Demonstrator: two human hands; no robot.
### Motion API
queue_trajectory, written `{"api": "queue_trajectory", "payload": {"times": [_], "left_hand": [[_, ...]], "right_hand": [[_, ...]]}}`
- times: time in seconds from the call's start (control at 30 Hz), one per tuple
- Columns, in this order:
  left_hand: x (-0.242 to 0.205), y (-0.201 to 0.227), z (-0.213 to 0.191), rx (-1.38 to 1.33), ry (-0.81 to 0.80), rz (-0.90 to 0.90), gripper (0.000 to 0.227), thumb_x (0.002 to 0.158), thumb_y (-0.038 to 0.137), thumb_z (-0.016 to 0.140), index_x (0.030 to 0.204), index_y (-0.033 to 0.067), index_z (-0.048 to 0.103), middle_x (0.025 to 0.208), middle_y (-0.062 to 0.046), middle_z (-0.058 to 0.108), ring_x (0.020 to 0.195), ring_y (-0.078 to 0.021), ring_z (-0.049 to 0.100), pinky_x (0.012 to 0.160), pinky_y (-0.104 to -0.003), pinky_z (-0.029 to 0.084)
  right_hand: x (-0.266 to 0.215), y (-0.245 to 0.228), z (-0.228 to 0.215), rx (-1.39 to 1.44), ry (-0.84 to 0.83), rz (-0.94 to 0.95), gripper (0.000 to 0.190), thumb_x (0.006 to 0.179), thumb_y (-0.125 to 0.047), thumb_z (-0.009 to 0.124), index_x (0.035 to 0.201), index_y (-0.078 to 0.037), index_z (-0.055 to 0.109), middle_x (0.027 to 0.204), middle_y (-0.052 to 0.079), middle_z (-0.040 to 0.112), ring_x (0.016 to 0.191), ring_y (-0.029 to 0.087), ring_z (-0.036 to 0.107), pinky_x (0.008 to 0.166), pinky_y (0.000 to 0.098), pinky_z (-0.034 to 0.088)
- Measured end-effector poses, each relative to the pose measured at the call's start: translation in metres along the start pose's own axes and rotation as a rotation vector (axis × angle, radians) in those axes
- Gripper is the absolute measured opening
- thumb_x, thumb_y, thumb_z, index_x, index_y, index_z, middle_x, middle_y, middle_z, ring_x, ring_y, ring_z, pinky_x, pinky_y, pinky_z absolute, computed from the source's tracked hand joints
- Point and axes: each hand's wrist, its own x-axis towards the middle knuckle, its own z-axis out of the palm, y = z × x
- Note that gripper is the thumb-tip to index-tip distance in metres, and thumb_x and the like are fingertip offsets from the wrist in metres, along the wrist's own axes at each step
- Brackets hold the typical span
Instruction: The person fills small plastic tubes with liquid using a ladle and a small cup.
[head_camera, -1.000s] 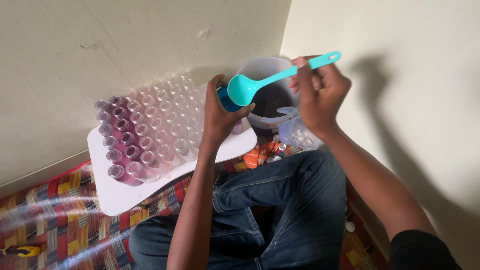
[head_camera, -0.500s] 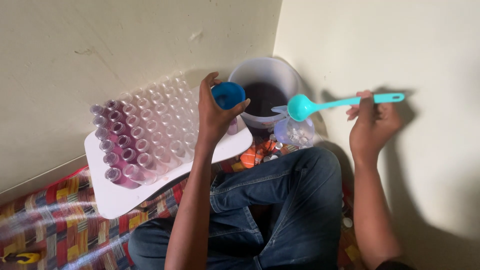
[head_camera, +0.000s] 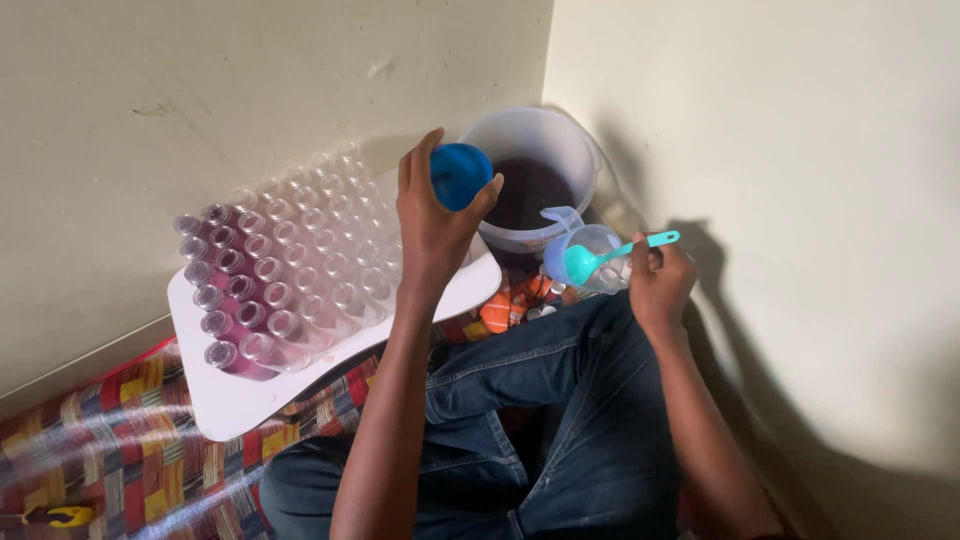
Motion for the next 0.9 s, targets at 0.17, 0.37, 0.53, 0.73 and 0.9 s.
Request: {"api": "queue_trajectory", "payload": {"times": [0.17,0.37,0.53,0.73,0.9], "left_hand": [[-0.003,-0.011,0.038,0.131,0.046,0.108,0.075,0.081,0.048,0.088,0.139,0.0126,0.055,0.128,-0.017,0.055,0.116,-0.0466,0.058,0.097,-0.057,0.044],[-0.012,-0.029,0.084,0.225,-0.065,-0.031,0.073,0.084,0.055,0.08,0.141,0.016,0.054,0.13,-0.017,0.053,0.119,-0.0475,0.056,0.092,-0.061,0.05],[-0.014,-0.059,0.114,0.345,-0.156,-0.146,0.069,0.086,0.051,0.077,0.143,0.0187,0.054,0.132,-0.016,0.052,0.12,-0.0473,0.059,0.089,-0.062,0.053],[-0.01,-0.069,0.127,0.45,-0.259,-0.292,0.064,0.087,0.051,0.072,0.141,0.021,0.054,0.133,-0.013,0.046,0.119,-0.0484,0.059,0.088,-0.064,0.054],[-0.004,-0.083,0.136,0.54,-0.332,-0.329,0.069,0.084,0.058,0.074,0.139,0.0237,0.052,0.133,-0.009,0.043,0.12,-0.0454,0.06,0.093,-0.061,0.052]], "right_hand": [[-0.001,-0.014,-0.001,0.181,-0.062,0.223,0.009,0.102,-0.01,0.069,0.099,-0.003,0.074,0.063,0.013,0.064,0.059,0.031,0.065,0.064,0.0391,0.053],[-0.006,-0.008,-0.002,0.296,-0.08,0.514,0.014,0.101,-0.015,0.068,0.106,-0.003,0.074,0.06,0.01,0.062,0.051,0.02,0.065,0.052,0.0312,0.051],[-0.006,-0.017,-0.004,0.37,-0.106,0.611,0.018,0.099,-0.013,0.068,0.113,-0.002,0.069,0.06,0.01,0.063,0.049,0.02,0.064,0.051,0.0305,0.051],[-0.006,0.003,-0.003,0.622,-0.157,0.633,0.027,0.104,-0.011,0.066,0.125,0.006,0.058,0.104,0.018,0.06,0.074,0.025,0.07,0.058,0.0329,0.061],[-0.005,0.028,0.006,0.598,-0.176,0.6,0.026,0.106,-0.006,0.063,0.126,0.009,0.06,0.1,0.019,0.061,0.073,0.023,0.07,0.06,0.0308,0.062]]}}
